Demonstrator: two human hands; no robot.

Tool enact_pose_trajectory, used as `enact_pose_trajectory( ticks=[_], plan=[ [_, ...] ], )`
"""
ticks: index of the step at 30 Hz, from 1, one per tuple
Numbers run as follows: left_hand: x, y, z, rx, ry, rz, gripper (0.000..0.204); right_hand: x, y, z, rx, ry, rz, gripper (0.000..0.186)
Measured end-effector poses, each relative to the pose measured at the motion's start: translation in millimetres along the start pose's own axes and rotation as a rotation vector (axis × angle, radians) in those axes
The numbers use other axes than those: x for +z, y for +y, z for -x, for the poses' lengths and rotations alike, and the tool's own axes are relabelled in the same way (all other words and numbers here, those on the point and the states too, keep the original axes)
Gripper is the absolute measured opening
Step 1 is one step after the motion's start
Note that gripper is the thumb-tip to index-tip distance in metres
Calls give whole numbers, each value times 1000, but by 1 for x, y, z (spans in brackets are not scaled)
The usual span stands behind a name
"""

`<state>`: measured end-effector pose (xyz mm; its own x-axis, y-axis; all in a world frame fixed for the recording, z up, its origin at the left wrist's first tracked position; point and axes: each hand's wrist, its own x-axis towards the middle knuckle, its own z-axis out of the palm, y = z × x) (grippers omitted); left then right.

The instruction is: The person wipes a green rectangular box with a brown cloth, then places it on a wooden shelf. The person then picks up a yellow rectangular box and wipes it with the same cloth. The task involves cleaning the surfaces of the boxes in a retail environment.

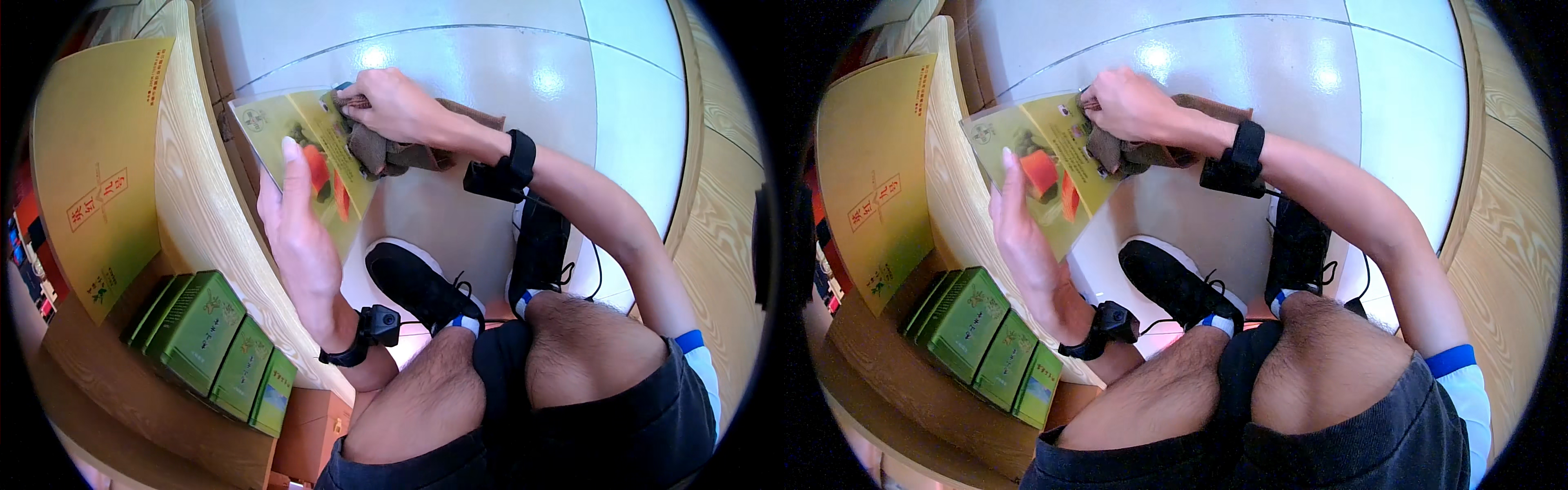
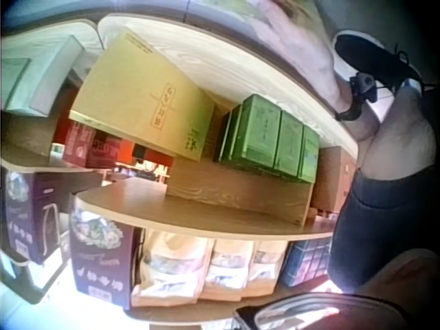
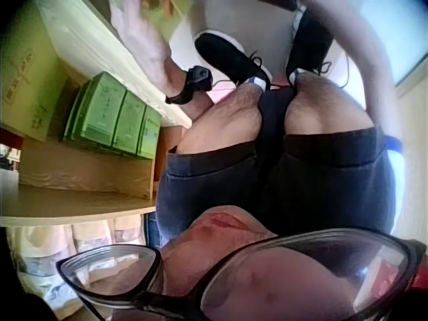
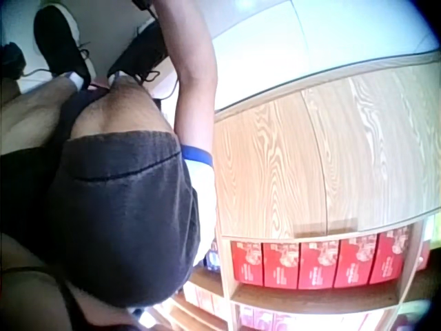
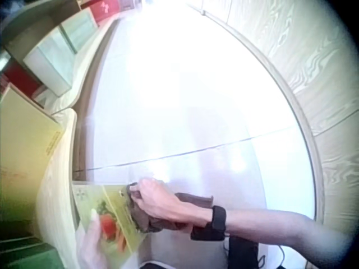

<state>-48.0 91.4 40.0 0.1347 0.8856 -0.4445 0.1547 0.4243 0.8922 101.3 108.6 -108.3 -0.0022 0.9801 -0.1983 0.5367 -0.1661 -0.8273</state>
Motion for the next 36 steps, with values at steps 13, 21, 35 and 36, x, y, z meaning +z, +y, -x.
enact_pose_trajectory(
  ticks=[13,21,35,36],
  plan=[
    [2,3,3,-64,32,7,47,-1,2,11,-32,-73,-30,31],
    [0,0,1,-46,35,-5,48,-1,2,15,-5,-128,-24,30],
    [-1,-3,1,-25,53,-46,49,9,4,37,-97,-69,-5,20],
    [1,-1,1,-26,48,-25,49,11,5,40,-119,-35,-21,17]
  ],
)
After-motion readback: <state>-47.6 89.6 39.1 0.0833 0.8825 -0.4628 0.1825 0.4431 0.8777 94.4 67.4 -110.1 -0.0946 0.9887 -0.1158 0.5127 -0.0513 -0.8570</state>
